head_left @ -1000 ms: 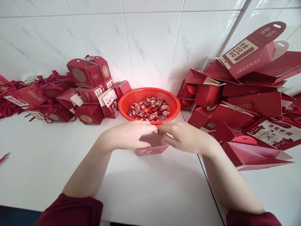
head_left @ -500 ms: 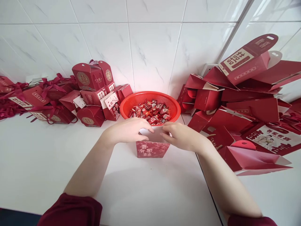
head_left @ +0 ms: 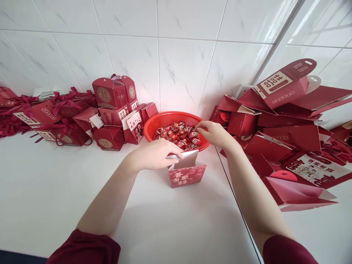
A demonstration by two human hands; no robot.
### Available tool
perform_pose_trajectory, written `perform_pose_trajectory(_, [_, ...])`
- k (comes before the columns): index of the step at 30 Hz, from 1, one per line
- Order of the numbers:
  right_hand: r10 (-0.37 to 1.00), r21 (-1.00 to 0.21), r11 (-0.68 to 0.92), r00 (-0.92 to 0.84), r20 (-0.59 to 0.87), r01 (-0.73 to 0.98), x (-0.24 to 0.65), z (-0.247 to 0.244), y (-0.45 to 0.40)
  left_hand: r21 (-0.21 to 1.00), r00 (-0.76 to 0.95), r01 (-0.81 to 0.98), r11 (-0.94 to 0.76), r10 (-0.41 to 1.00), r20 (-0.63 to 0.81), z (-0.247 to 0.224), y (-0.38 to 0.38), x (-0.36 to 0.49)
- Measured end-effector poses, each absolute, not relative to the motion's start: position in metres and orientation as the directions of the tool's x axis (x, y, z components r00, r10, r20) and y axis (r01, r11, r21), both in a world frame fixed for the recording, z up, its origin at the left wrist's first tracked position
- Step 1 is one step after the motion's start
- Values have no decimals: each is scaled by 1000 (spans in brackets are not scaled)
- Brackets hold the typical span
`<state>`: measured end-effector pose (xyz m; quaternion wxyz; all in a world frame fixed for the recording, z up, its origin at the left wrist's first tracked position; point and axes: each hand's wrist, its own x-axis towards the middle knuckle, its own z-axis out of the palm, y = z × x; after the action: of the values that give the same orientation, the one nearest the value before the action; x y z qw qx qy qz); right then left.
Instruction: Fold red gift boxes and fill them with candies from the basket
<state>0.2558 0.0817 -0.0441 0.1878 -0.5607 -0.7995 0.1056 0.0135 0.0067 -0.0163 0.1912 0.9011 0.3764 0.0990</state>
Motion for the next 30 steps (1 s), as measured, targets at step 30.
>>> perform_pose_trajectory(30, [912,-206,353,-384,-143,913,221,-85,189,432,731,646,-630,673,-112,-16,12,12])
